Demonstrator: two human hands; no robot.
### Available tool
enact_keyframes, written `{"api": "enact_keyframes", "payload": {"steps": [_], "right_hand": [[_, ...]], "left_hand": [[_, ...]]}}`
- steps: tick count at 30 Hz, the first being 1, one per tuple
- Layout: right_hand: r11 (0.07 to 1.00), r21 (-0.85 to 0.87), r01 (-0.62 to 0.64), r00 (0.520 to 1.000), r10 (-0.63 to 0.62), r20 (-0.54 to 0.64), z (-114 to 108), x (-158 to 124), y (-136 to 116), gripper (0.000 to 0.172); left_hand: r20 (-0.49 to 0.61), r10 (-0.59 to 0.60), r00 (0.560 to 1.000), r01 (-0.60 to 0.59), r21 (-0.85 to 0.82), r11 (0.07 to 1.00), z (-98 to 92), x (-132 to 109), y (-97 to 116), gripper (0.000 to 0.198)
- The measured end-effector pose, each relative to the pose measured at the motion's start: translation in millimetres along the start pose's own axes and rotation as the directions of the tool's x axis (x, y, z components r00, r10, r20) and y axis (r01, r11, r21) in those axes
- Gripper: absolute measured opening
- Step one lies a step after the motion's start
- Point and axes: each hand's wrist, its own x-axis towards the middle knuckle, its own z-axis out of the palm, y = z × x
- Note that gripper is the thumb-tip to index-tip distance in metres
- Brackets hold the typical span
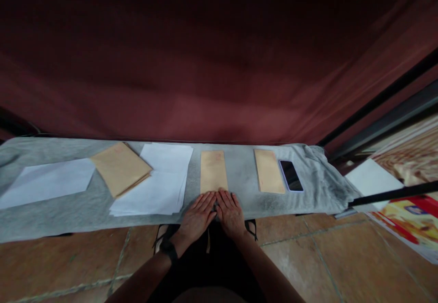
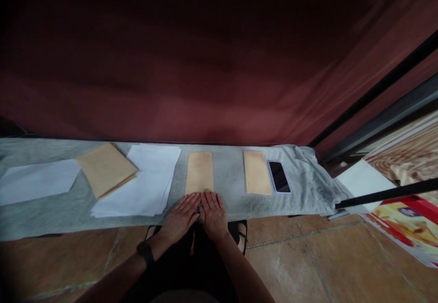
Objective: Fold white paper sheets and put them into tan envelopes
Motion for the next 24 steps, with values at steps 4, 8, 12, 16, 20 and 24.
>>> {"api": "enact_keyframes", "payload": {"steps": [4, 8, 12, 16, 20, 24], "right_hand": [[1.000, 0.012, 0.020, 0.999, -0.021, 0.048, -6, 1, 4, 0.050], [0.998, 0.010, 0.059, 0.995, -0.059, 0.077, -3, 17, 12, 0.048], [0.992, -0.009, 0.124, 0.987, -0.122, 0.102, 4, 50, 24, 0.048], [0.986, -0.018, 0.165, 0.977, -0.161, 0.137, 8, 88, 37, 0.048], [0.997, -0.017, 0.069, 0.990, -0.067, 0.122, 11, 128, 44, 0.046], [1.000, -0.001, 0.004, 0.999, -0.004, 0.049, 4, 159, 48, 0.038]], "left_hand": [[0.009, -0.002, 1.000, 0.001, 0.026, 1.000, 0.6, 0, -2, 0.058], [0.015, 0.026, 1.000, -0.027, 0.035, 0.999, 2.1, 1, -5, 0.059], [-0.012, 0.030, 0.999, -0.029, 0.063, 0.998, 5.6, 1, -5, 0.061], [-0.036, 0.041, 0.998, -0.038, 0.077, 0.996, 6.3, 2, -5, 0.063], [-0.019, 0.053, 0.998, -0.051, 0.098, 0.994, 3.0, 3, -4, 0.063], [0.001, 0.034, 0.999, -0.034, 0.072, 0.997, -1.4, 4, -2, 0.064]]}}
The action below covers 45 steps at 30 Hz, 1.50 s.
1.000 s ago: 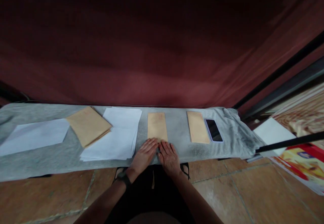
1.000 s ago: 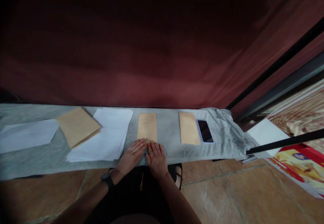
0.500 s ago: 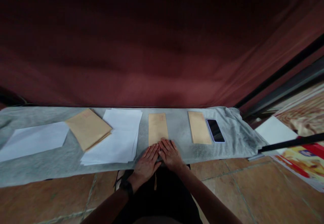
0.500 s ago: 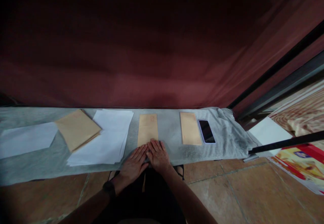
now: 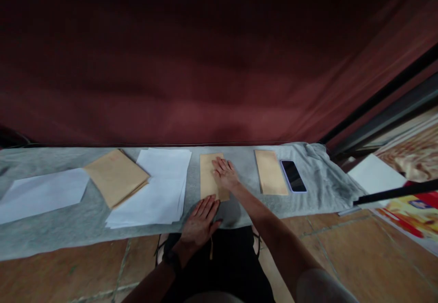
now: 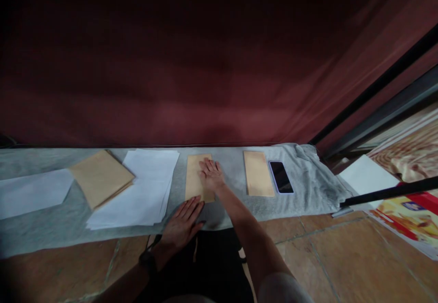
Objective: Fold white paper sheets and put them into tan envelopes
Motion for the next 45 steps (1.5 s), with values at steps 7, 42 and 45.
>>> {"api": "enact_keyframes", "payload": {"steps": [7, 42, 45], "right_hand": [[1.000, 0.001, -0.008, 0.999, 0.008, -0.041, -15, 14, 3, 0.039], [0.991, -0.017, 0.136, 0.990, -0.137, -0.034, -2, -161, -24, 0.064], [0.990, -0.009, 0.140, 0.990, -0.140, -0.034, -2, -161, -23, 0.062]], "left_hand": [[0.001, -0.007, 1.000, 0.007, 0.007, 1.000, 0.8, 0, 0, 0.064], [0.088, -0.210, 0.974, 0.214, -0.037, 0.976, 42.2, 183, -69, 0.065], [0.091, -0.195, 0.977, 0.200, -0.046, 0.979, 43.3, 182, -70, 0.064]]}}
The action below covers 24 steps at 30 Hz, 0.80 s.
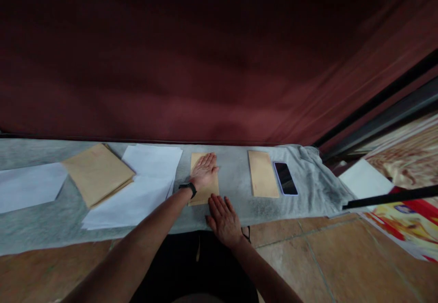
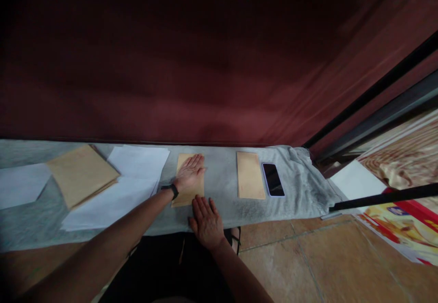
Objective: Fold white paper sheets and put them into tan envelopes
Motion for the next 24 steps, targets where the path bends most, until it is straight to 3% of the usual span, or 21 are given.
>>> {"api": "enact_keyframes", "payload": {"steps": [7, 17, 24], "right_hand": [[1.000, 0.014, -0.008, 1.000, 0.008, 0.001, 0, 0, 0, 0.062], [0.999, 0.020, -0.034, 0.999, 0.034, 0.026, -1, 1, -1, 0.057], [0.999, 0.011, -0.052, 0.998, 0.051, 0.036, 0, 1, -2, 0.050]], "left_hand": [[0.073, 0.114, 0.991, -0.112, -0.027, 0.993, -3.2, -30, -2, 0.063], [0.103, 0.170, 0.980, -0.166, -0.044, 0.985, -3.0, -72, 7, 0.062], [0.144, 0.188, 0.972, -0.179, -0.075, 0.981, -13.6, -101, 18, 0.064]]}}
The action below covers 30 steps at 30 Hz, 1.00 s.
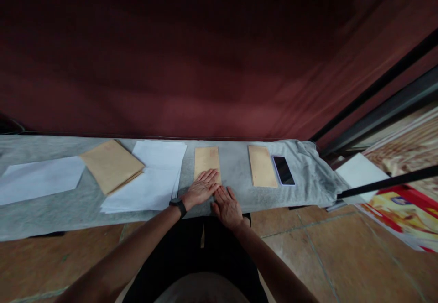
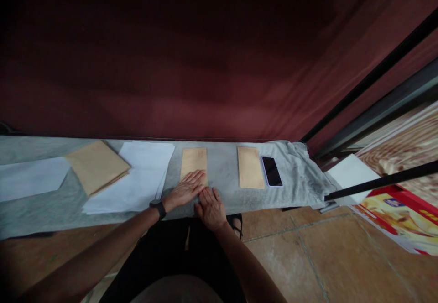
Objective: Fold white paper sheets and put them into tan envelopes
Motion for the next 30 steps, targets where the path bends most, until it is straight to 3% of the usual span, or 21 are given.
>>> {"api": "enact_keyframes", "payload": {"steps": [4, 8, 11, 15, 20, 30], "right_hand": [[1.000, 0.014, 0.014, 1.000, -0.014, -0.019, 0, 0, 0, 0.047], [0.999, 0.039, -0.013, 1.000, 0.013, -0.014, -4, 2, 0, 0.047], [0.998, 0.059, -0.025, 1.000, 0.025, 0.004, -8, 6, 3, 0.046], [0.999, 0.041, 0.021, 0.999, -0.023, 0.042, -9, 20, 16, 0.047], [0.998, -0.007, 0.067, 0.993, -0.066, 0.100, 1, 58, 40, 0.052], [0.996, -0.062, -0.063, 0.986, 0.072, 0.152, 13, 133, 65, 0.055]], "left_hand": [[-0.023, 0.025, 0.999, -0.025, 0.023, 0.999, -1.1, -28, 16, 0.064], [-0.128, 0.054, 0.990, -0.043, 0.083, 0.996, -1.8, -63, 24, 0.067], [-0.109, 0.100, 0.989, -0.090, 0.095, 0.991, -4.4, -80, 23, 0.068], [-0.076, 0.116, 0.990, -0.110, 0.077, 0.991, -6.0, -84, 21, 0.067], [-0.081, 0.105, 0.991, -0.098, 0.085, 0.992, -5.7, -81, 23, 0.068], [-0.090, 0.107, 0.990, -0.101, 0.061, 0.993, -4.7, -81, 22, 0.062]]}}
